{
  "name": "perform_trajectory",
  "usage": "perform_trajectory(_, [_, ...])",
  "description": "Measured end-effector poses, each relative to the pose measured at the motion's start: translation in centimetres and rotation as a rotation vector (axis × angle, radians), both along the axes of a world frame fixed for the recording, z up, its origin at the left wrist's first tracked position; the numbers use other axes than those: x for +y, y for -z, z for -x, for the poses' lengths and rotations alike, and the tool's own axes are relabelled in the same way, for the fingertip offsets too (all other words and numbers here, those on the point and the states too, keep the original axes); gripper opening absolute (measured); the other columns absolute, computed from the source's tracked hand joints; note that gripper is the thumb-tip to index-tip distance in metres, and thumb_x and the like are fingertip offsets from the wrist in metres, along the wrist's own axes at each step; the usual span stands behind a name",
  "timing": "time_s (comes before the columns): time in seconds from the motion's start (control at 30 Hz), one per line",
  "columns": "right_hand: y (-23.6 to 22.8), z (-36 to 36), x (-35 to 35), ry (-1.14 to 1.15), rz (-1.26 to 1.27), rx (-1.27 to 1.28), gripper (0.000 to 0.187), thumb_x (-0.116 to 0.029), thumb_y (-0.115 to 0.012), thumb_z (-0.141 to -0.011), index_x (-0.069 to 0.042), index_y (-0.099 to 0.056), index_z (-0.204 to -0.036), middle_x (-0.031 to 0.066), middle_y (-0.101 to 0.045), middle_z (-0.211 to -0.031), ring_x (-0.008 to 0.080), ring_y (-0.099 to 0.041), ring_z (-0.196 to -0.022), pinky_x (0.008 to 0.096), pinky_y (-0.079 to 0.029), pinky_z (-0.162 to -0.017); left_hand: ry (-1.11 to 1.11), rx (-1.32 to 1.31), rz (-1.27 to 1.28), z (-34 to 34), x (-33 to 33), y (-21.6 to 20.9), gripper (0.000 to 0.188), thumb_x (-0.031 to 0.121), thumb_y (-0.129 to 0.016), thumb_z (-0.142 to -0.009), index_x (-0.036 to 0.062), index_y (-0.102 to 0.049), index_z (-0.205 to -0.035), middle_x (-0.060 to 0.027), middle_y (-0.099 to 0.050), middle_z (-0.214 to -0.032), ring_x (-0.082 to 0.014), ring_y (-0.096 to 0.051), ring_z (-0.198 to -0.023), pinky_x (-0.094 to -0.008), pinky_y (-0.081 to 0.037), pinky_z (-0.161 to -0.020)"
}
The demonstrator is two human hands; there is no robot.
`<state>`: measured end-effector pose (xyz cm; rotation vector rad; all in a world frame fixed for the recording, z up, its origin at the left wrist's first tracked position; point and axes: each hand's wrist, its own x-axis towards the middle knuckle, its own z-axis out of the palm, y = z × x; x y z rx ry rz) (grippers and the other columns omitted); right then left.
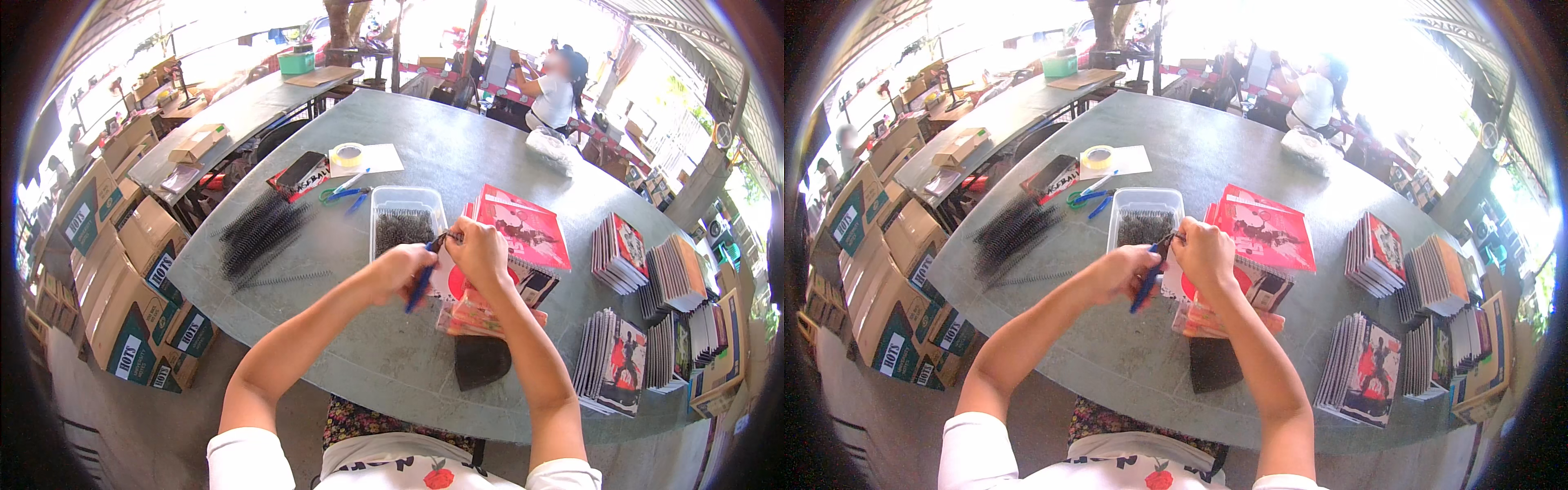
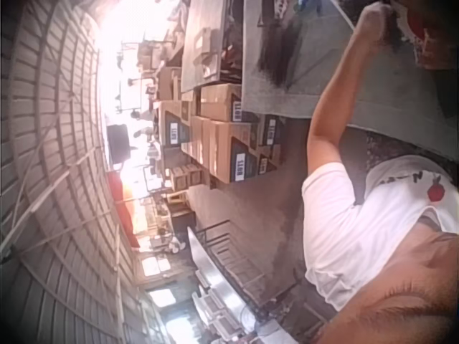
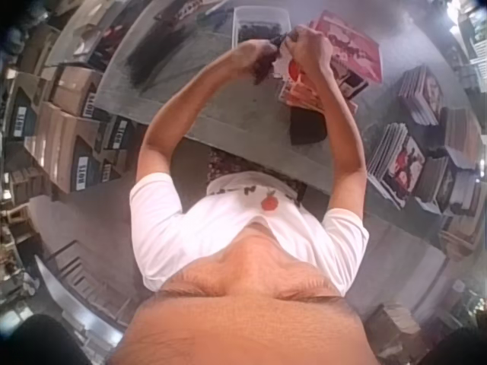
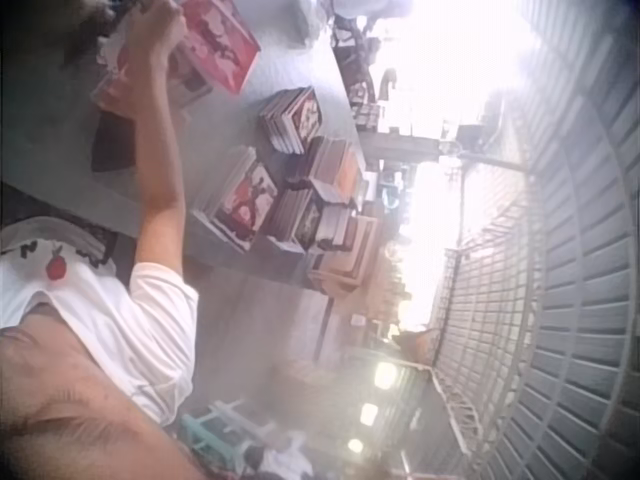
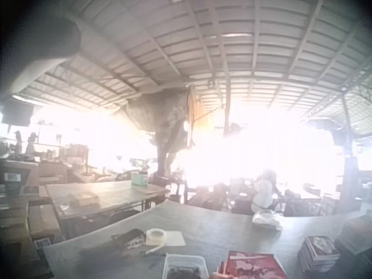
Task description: The person assembles spiral-bound notebooks by inserting plastic spiral bindings through pre-punched holes in the covers and pages, then trims the excess binding using blue-handled shears and places the finished notebooks onto a stack.
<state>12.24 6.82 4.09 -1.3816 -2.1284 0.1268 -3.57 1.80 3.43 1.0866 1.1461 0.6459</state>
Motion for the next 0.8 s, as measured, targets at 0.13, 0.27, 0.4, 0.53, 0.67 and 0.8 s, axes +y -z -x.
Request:
perform_trajectory(0.13, [-0.4,-2.1,-0.7,-0.015,-0.003,-0.046,0.018,-0.018,-0.061,-0.073,-0.006,-0.063,-0.086,0.0158,-0.065,-0.074,0.0334,-0.064,-0.071,0.0438,-0.05,-0.066,-0.065,0.775,-0.641,-1.1,0.1,3.0,0.044,0.032,-0.055,-0.085,0.0021,-0.05,-0.118,-0.022,-0.056,-0.11,-0.0323,-0.059,-0.092,-0.0402,-0.045,-0.083])
perform_trajectory(0.27, [-1.3,-6.9,-2.2,-0.028,0.091,-0.232,0.018,-0.015,-0.059,-0.074,-0.004,-0.062,-0.089,0.0184,-0.064,-0.077,0.0356,-0.064,-0.076,0.0441,-0.051,-0.069,-0.043,0.462,-0.592,2.1,-2.0,3.7,0.045,0.031,-0.061,-0.082,0.0015,-0.055,-0.116,-0.0169,-0.061,-0.106,-0.0268,-0.059,-0.097,-0.0352,-0.045,-0.085])
perform_trajectory(0.4, [-4.3,-19.1,-4.2,0.116,0.12,-0.114,0.024,-0.016,-0.068,-0.075,-0.002,-0.064,-0.094,0.0169,-0.065,-0.081,0.0274,-0.064,-0.077,0.038,-0.049,-0.071,-0.077,0.653,-0.555,2.7,-4.2,5.4,0.04,0.022,-0.062,-0.078,-0.0018,-0.057,-0.11,-0.0169,-0.061,-0.094,-0.0268,-0.058,-0.087,-0.0342,-0.044,-0.081])
perform_trajectory(0.53, [-10.4,-26.9,-10.9,0.367,-0.176,0.119,0.023,-0.009,-0.068,-0.075,0.002,-0.063,-0.094,0.0093,-0.066,-0.086,0.016,-0.061,-0.08,0.0319,-0.048,-0.074,-0.214,0.754,-0.743,3.4,-4.2,9.6,0.039,0.017,-0.061,-0.076,-0.0018,-0.056,-0.11,-0.0178,-0.057,-0.096,-0.031,-0.055,-0.09,-0.0365,-0.042,-0.082])
perform_trajectory(0.67, [-11.8,-30.4,-15.4,0.33,-0.184,-0.143,0.02,-0.005,-0.063,-0.077,0.001,-0.065,-0.095,0.0124,-0.064,-0.103,0.0161,-0.058,-0.098,0.0306,-0.044,-0.086,-0.266,0.688,-0.72,2.9,-3.7,10.4,0.039,0.015,-0.062,-0.076,-0.0015,-0.055,-0.11,-0.0174,-0.056,-0.095,-0.0312,-0.055,-0.09,-0.0366,-0.043,-0.082])
perform_trajectory(0.8, [-3.6,-40.3,-16.8,0.604,-0.007,-0.049,0.031,-0.003,-0.058,-0.079,0.002,-0.06,-0.11,0.0159,-0.056,-0.12,0.0196,-0.05,-0.117,0.0304,-0.035,-0.1,-0.297,0.687,-0.808,2.8,-4.1,11.6,0.038,0.012,-0.061,-0.075,-0.0009,-0.055,-0.11,-0.0175,-0.055,-0.096,-0.0322,-0.055,-0.091,-0.0372,-0.043,-0.083])
